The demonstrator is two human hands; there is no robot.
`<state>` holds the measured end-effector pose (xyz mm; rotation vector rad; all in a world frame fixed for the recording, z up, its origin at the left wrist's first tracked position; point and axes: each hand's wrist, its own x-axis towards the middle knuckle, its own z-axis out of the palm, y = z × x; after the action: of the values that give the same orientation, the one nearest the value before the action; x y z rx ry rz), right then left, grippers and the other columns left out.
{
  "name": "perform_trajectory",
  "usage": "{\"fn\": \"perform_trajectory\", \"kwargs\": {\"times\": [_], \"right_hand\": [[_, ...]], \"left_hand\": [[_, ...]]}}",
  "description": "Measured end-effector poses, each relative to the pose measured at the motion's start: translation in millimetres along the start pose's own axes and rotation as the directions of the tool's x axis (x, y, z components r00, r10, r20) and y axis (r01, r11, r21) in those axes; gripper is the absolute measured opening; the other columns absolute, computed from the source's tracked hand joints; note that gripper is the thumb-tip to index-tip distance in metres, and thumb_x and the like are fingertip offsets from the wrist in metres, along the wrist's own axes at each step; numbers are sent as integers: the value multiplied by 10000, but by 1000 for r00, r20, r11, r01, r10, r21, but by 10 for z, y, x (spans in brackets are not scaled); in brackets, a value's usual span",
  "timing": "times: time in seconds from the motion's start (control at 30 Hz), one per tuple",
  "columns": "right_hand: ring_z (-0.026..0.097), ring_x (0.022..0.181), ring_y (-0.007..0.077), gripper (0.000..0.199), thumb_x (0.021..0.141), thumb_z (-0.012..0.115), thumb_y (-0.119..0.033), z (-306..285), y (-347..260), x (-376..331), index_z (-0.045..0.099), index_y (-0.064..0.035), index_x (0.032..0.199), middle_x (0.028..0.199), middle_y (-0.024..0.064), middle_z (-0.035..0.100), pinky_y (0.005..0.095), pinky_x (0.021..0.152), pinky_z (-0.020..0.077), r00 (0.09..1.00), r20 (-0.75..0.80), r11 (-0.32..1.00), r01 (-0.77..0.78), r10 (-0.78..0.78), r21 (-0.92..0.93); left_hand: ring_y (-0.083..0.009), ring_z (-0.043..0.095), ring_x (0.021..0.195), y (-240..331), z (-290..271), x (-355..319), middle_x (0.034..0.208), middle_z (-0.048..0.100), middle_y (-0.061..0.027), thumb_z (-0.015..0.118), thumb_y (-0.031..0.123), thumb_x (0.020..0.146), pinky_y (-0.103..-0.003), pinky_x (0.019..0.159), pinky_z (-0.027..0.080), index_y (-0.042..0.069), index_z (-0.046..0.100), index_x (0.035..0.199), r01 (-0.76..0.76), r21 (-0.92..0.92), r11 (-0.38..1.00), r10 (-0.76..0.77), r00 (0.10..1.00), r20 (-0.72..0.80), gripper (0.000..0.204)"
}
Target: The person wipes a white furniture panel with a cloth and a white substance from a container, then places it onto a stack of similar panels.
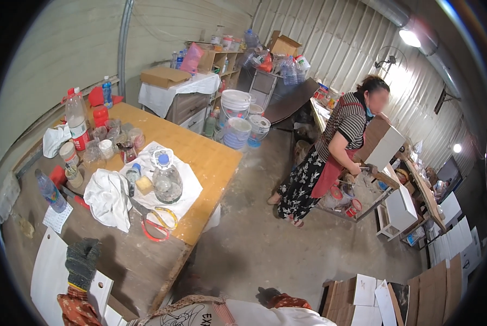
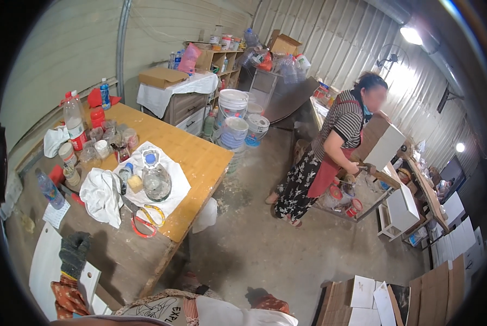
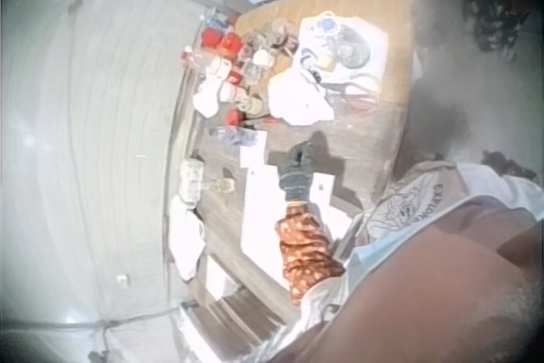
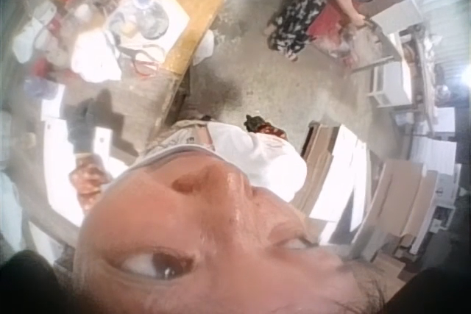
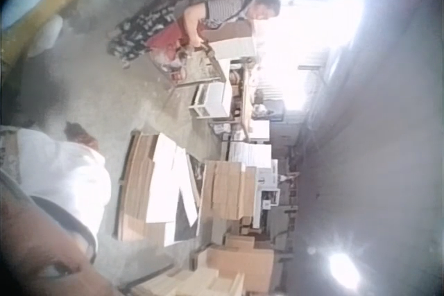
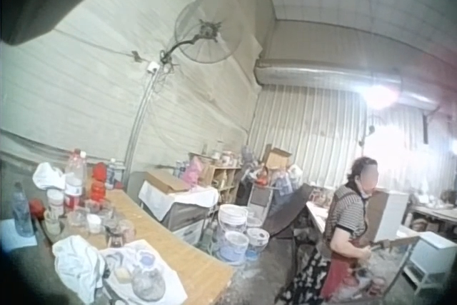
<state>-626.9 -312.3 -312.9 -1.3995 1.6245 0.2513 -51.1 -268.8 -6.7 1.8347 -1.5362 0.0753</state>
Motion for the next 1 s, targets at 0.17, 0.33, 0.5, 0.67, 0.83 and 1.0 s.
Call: {"fn": "perform_trajectory", "kwargs": {"times": [0.17, 0.33, 0.5, 0.67, 0.83, 1.0], "right_hand": [[624, 850, 300, 266, 816, 548, -200, 269, 35, 293, 630, -151, 1064, 965, 106, 657, 405, 758, 483, 932, 81, 762, 336, -352, -553], [620, 876, 288, 296, 795, 578, -224, 67, -356, 328, 642, -160, 1077, 977, 103, 658, 393, 802, 473, 918, 81, 813, 383, -388, -438], [615, 906, 280, 289, 804, 584, -253, -206, -692, 232, 652, -141, 1062, 986, 102, 657, 382, 818, 473, 923, 164, 816, 385, -349, -432], [607, 939, 281, 299, 815, 580, -284, -462, -837, -115, 658, -121, 1053, 1001, 107, 654, 374, 837, 471, 879, 301, 608, 474, -370, -637], [610, 775, 272, 234, 799, 538, -91, -634, -706, 139, 628, -98, 1015, 877, 116, 645, 389, 693, 496, 655, -224, 668, 574, -721, -474], [558, 634, 284, 288, 922, 446, -218, -1097, -2031, -101, 595, -75, 722, 732, 125, 609, 417, 588, 425, 665, -421, 763, 636, -617, -113]], "left_hand": [[-286, 600, 642, -32, -65, -28, 726, 640, -123, 620, 144, 812, -378, 608, 474, 40, 661, 840, 2, 21, 1000, -1, 1000, -9, 116], [-307, 589, 647, 14, -18, 13, 732, 633, -131, 607, 129, 811, -387, 603, 467, 38, 650, 824, 6, 15, 1000, -7, 999, 41, 103], [-302, 587, 635, 107, 10, 17, 723, 630, -135, 614, 138, 810, -382, 593, 464, 31, 650, 809, -5, -6, 1000, 5, 1000, -8, 113], [-275, 592, 662, 41, -3, -25, 740, 638, -129, 633, 175, 810, -382, 617, 469, 32, 655, 814, 26, 1, 1000, -26, 998, -53, 145], [-278, 584, 783, -217, 15, -109, 871, 626, -98, 640, 158, 831, -396, 670, 477, 81, 641, 960, 44, 139, 989, -47, 999, 14, 150], [-121, 573, 907, -191, -67, -4, 1080, 622, -57, 587, 75, 878, -273, 796, 487, 33, 586, 1157, 248, -455, 855, -311, 948, -66, 282]]}}
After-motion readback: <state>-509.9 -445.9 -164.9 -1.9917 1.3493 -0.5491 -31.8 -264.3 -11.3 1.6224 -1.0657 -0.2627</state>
